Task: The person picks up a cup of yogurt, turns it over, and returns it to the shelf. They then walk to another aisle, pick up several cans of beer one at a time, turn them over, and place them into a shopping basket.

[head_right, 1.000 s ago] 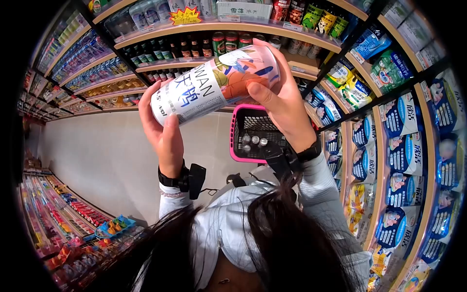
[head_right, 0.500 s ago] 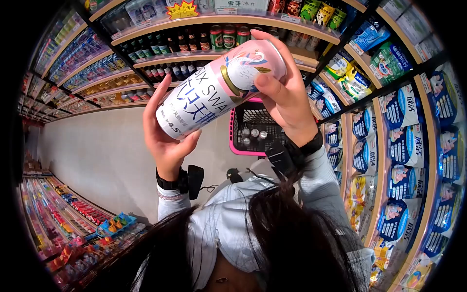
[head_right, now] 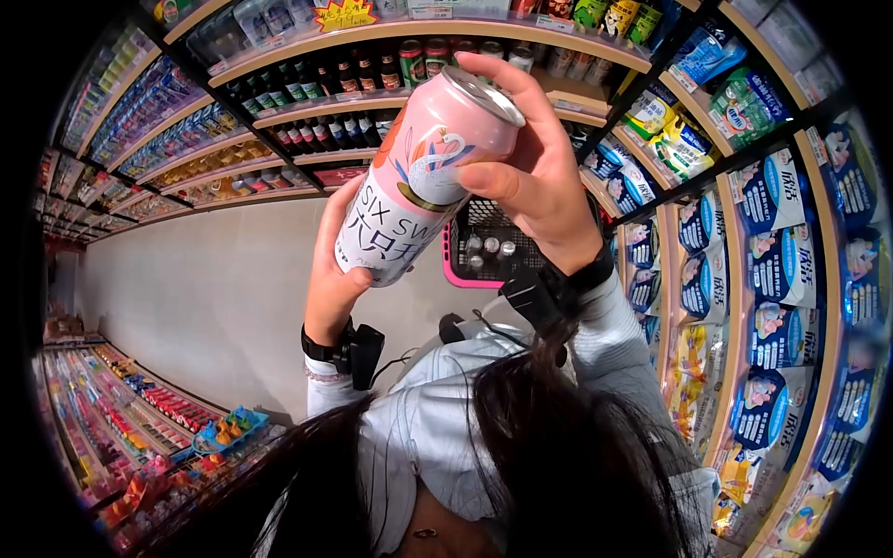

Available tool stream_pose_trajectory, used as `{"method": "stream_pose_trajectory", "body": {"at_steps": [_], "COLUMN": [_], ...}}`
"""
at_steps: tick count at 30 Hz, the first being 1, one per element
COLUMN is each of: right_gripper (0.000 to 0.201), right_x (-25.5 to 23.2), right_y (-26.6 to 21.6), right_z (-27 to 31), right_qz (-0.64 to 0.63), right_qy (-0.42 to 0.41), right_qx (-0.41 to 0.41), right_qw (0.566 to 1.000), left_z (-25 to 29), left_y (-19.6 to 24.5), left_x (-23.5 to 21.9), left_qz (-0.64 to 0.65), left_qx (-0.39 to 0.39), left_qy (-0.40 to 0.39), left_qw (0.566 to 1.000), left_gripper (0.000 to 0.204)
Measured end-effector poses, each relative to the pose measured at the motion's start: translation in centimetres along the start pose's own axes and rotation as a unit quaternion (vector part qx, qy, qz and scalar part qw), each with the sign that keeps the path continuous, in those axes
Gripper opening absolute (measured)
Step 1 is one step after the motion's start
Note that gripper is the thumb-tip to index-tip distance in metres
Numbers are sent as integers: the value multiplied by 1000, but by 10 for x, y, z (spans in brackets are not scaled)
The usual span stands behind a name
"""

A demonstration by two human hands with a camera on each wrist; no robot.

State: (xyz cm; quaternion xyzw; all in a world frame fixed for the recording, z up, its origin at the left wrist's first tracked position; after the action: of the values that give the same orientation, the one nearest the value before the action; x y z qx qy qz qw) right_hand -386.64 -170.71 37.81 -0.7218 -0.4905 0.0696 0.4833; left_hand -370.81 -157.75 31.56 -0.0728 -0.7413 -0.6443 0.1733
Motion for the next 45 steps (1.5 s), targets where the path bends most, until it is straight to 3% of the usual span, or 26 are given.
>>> {"method": "stream_pose_trajectory", "body": {"at_steps": [4,9,14,19,24,27,31,38,44,45], "right_gripper": [86,87,78,68,51,44,42,45,42,43], "right_x": [-1,0,-1,-6,-5,-8,-14,-14,-21,-23], "right_y": [4,11,18,26,25,30,37,33,32,31], "right_z": [0,0,9,17,22,28,35,39,44,45], "right_qz": [5,16,-51,-163,-173,-170,-179,-158,-155,-153], "right_qy": [-18,-20,21,30,41,73,93,101,134,139], "right_qx": [-15,-50,5,49,74,98,117,127,132,136], "right_qw": [1000,998,998,985,981,978,972,974,970,969], "left_z": [1,-1,-3,-5,-9,-7,-10,-11,-9,-8], "left_y": [2,-4,-9,-11,-10,-6,-9,-17,-23,-22], "left_x": [1,8,9,10,10,8,11,16,18,19], "left_qz": [-20,-86,-168,-259,-319,-428,-432,-477,-518,-512], "left_qx": [11,120,146,222,277,318,380,414,384,358], "left_qy": [14,48,88,105,119,121,151,159,134,119], "left_qw": [1000,988,971,934,898,837,804,759,752,771], "left_gripper": [93,86,85,80,79,80,72,74,79,79]}}
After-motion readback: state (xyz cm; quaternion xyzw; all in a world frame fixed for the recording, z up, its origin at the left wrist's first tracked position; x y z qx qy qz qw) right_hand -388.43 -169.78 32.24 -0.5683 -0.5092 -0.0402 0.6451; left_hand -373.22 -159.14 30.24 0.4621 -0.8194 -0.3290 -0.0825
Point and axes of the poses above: each hand's wrist, its own z-axis away from the middle knuckle, its own x-axis out of the palm, y = z × x, the point moved 1 cm from there along -z, towards the middle knuckle, and after that the axes turned 6 degrees about -x, right-handed, at the moved point
